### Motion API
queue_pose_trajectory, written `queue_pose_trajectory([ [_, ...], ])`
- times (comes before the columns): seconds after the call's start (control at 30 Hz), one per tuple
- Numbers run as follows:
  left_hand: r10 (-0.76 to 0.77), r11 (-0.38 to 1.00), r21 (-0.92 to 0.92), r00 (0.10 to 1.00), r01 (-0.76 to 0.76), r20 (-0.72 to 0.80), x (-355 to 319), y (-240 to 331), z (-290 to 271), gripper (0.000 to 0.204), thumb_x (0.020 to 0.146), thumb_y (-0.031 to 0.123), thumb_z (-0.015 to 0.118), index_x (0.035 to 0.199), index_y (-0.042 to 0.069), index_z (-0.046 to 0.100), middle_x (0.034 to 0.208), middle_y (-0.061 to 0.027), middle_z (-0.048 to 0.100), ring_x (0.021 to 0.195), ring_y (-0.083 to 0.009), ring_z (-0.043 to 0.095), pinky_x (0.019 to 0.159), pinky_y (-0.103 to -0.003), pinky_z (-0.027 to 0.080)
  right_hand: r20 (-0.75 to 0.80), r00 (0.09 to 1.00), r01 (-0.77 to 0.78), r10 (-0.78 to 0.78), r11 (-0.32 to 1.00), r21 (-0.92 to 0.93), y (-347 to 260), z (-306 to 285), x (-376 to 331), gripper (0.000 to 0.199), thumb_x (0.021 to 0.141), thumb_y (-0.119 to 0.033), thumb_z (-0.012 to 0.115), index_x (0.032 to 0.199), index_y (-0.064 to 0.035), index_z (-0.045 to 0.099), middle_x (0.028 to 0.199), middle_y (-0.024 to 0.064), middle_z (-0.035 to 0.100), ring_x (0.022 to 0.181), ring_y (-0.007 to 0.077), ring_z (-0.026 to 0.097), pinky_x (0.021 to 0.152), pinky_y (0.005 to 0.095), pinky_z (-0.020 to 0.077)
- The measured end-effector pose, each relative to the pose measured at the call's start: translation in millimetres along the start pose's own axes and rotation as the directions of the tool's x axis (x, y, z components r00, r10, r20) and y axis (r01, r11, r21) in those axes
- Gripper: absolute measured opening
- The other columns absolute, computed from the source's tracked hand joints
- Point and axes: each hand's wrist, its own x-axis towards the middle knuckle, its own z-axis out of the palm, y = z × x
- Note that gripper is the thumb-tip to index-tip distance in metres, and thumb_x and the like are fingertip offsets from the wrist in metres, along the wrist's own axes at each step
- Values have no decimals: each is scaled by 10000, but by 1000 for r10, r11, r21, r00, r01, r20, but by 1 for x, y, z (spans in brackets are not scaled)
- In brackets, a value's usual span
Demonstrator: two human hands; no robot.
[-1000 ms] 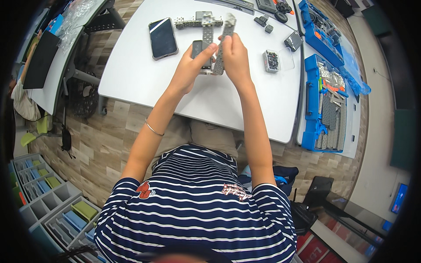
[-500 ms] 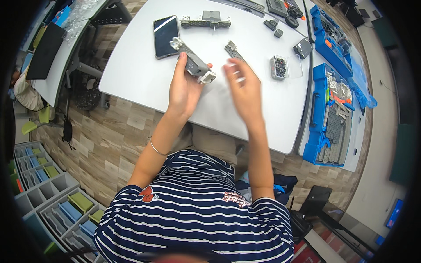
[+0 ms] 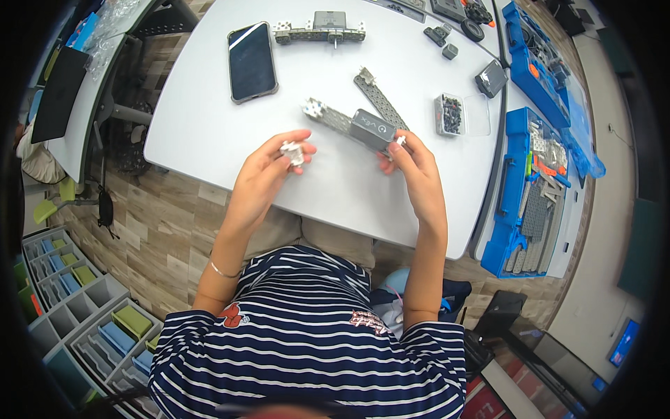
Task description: The person assembles a small mechanical device using gray and white plastic components, including a motor-like block and perforated beams. They connect and disconnect parts by hand, rotate the assembly to check fit, and place components on the table between steps.
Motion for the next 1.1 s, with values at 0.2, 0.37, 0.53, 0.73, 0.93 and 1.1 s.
queue_pose_trajectory([
  [0.2, 116, 993, 1, 985, -116, -126, -9, 2, -6, 255, 992, -1, 599, 1240, -63, 597, 1097, -137, 669, 943, -199, 706, 776, -290, 567, 19, 998, -61, 62, 997, -55, 7, -5, 3, 302, 1011, -158, 534, 1233, 28, 620, 952, 72, 669, 806, 119, 581, 786, 276, 477],
  [0.37, 144, 983, 144, 966, -114, -216, -5, 9, -1, 220, 964, -18, 655, 1179, -45, 620, 1044, -130, 687, 879, -204, 722, 759, -293, 595, 32, 999, -5, 9, 992, -124, 6, 3, 5, 381, 991, -198, 497, 1259, 55, 592, 912, 79, 646, 812, 134, 573, 787, 275, 458],
  [0.53, 194, 979, 98, 962, -177, -192, 8, 3, 7, 252, 968, -9, 650, 1214, -58, 622, 1050, -148, 699, 895, -214, 728, 746, -300, 608, 48, 999, 7, -3, 996, -90, 7, 3, 4, 348, 1000, -204, 547, 1250, 30, 612, 913, 58, 640, 831, 125, 572, 795, 274, 459],
  [0.73, 157, 987, 52, 972, -150, -174, 12, 2, 8, 302, 984, -32, 602, 1281, -82, 615, 1190, -180, 653, 999, -282, 733, 806, -328, 644, 62, 998, -1, 5, 998, -59, 10, -1, 4, 338, 1002, -208, 571, 1248, 19, 622, 907, 47, 637, 830, 118, 569, 797, 274, 455],
  [0.93, 210, 974, 126, 958, -188, -197, 12, 0, 12, 312, 982, -49, 597, 1291, -91, 601, 1256, -167, 604, 1024, -289, 732, 801, -307, 646, 50, 998, -30, 35, 994, -106, 8, 0, 2, 415, 981, -212, 529, 1284, 66, 584, 918, 83, 647, 827, 142, 582, 796, 277, 461],
  [1.1, 195, 973, 162, 958, -163, -211, 11, -2, 15, 302, 968, -37, 633, 1265, -89, 611, 1174, -146, 637, 1012, -236, 712, 785, -316, 647, 65, 998, -11, 14, 999, -41, 7, -1, 1, 338, 993, -188, 570, 1245, 31, 628, 901, 55, 644, 830, 123, 574, 792, 278, 458],
])
